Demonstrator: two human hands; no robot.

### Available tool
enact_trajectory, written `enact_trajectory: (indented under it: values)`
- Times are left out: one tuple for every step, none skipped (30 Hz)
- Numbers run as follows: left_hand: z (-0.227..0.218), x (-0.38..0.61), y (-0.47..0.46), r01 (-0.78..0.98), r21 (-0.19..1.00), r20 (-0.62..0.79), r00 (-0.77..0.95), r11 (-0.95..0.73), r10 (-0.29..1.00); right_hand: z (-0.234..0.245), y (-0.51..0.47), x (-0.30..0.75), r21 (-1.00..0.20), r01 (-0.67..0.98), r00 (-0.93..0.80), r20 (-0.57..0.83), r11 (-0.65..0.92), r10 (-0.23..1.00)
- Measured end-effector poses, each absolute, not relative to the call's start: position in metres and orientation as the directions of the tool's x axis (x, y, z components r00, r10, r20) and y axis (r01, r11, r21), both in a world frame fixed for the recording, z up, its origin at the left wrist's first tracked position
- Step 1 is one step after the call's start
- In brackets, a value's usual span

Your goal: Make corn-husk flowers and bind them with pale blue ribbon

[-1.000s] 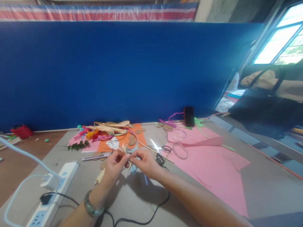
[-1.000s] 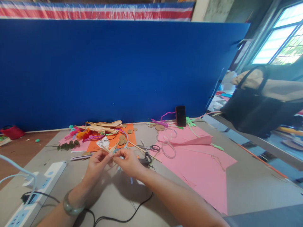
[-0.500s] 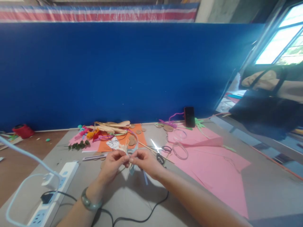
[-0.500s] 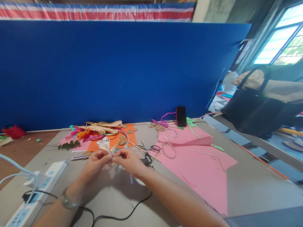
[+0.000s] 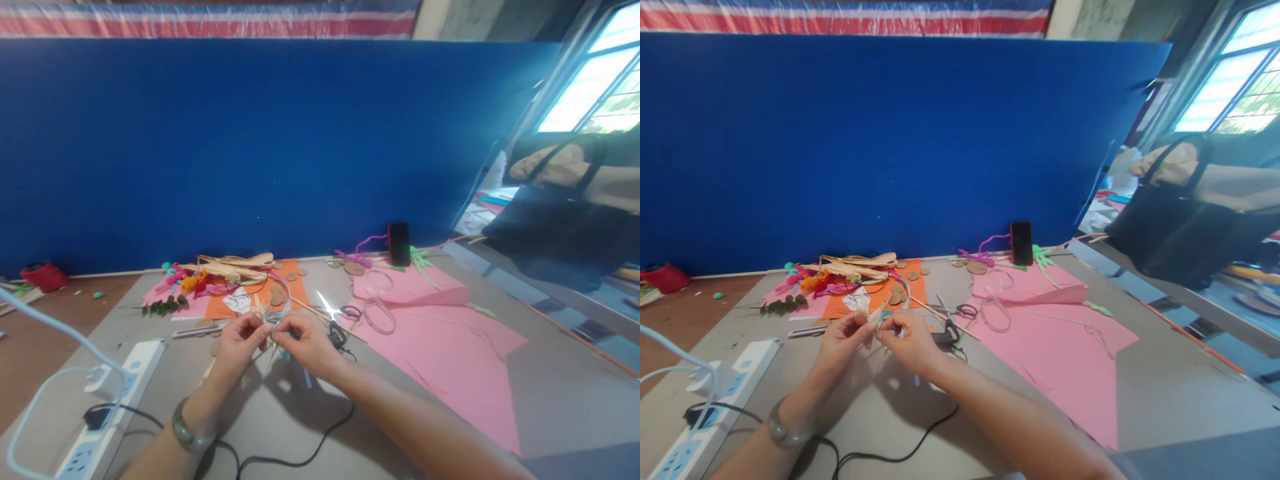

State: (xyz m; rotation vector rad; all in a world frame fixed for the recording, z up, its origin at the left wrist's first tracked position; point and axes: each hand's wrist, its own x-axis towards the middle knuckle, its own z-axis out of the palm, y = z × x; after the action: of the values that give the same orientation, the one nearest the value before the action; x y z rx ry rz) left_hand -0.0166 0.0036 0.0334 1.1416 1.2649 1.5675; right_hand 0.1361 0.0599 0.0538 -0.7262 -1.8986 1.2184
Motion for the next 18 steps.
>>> enact_trajectory:
  values:
    - [0.035,-0.016,0.003,-0.065,0.985,0.139,-0.266,-0.162,0.954,0.054,0.06,0.136,-0.935,0.058,-0.562,0.26,0.351,0.785]
    - [0.036,-0.016,0.002,-0.092,0.986,0.113,-0.26,-0.141,0.959,0.053,0.06,0.136,-0.953,0.046,-0.576,0.22,0.3,0.787]
    - [0.038,-0.016,0.001,-0.121,0.986,0.079,-0.245,-0.112,0.966,0.052,0.06,0.135,-0.973,0.024,-0.597,0.17,0.23,0.784]
    - [0.04,-0.016,0.0,-0.15,0.986,0.045,-0.222,-0.08,0.974,0.051,0.06,0.135,-0.989,-0.004,-0.622,0.116,0.145,0.774]
    - [0.041,-0.017,0.0,-0.173,0.984,0.017,-0.191,-0.051,0.981,0.05,0.06,0.135,-0.998,-0.038,-0.651,0.065,0.052,0.756]
    - [0.042,-0.019,0.0,-0.188,0.982,0.0,-0.154,-0.029,0.988,0.049,0.06,0.135,-0.997,-0.074,-0.677,0.021,-0.039,0.735]
    - [0.042,-0.02,0.0,-0.194,0.981,-0.004,-0.116,-0.019,0.993,0.048,0.061,0.134,-0.987,-0.104,-0.701,-0.014,-0.121,0.713]
    - [0.042,-0.022,0.0,-0.19,0.982,0.006,-0.082,-0.021,0.997,0.047,0.061,0.135,-0.975,-0.123,-0.718,-0.043,-0.188,0.694]
    - [0.042,-0.024,0.001,-0.175,0.984,0.031,-0.06,-0.041,0.998,0.047,0.062,0.135,-0.963,-0.128,-0.728,-0.07,-0.235,0.682]
    - [0.042,-0.025,0.002,-0.148,0.987,0.062,-0.053,-0.069,0.997,0.047,0.062,0.135,-0.957,-0.125,-0.73,-0.089,-0.261,0.678]
    - [0.043,-0.026,0.002,-0.113,0.989,0.092,-0.057,-0.098,0.994,0.047,0.063,0.135,-0.957,-0.119,-0.725,-0.098,-0.264,0.682]
    - [0.043,-0.027,0.002,-0.077,0.989,0.117,-0.071,-0.122,0.991,0.047,0.063,0.135,-0.962,-0.113,-0.718,-0.094,-0.249,0.69]
    - [0.043,-0.026,0.003,-0.049,0.989,0.134,-0.093,-0.139,0.987,0.047,0.064,0.135,-0.97,-0.106,-0.709,-0.08,-0.218,0.7]
    - [0.044,-0.025,0.003,-0.03,0.989,0.139,-0.116,-0.143,0.984,0.047,0.064,0.135,-0.98,-0.097,-0.695,-0.058,-0.173,0.716]
    - [0.044,-0.024,0.003,-0.021,0.99,0.134,-0.14,-0.138,0.981,0.048,0.064,0.135,-0.99,-0.084,-0.677,-0.028,-0.115,0.736]
    - [0.044,-0.023,0.003,-0.019,0.992,0.124,-0.164,-0.128,0.979,0.048,0.064,0.135,-0.996,-0.068,-0.656,0.006,-0.051,0.755]
    - [0.044,-0.022,0.003,-0.019,0.993,0.115,-0.185,-0.12,0.976,0.049,0.064,0.135,-0.999,-0.05,-0.635,0.042,0.013,0.771]
    - [0.044,-0.021,0.003,-0.019,0.993,0.109,-0.202,-0.115,0.973,0.05,0.063,0.135,-0.997,-0.034,-0.616,0.077,0.071,0.784]
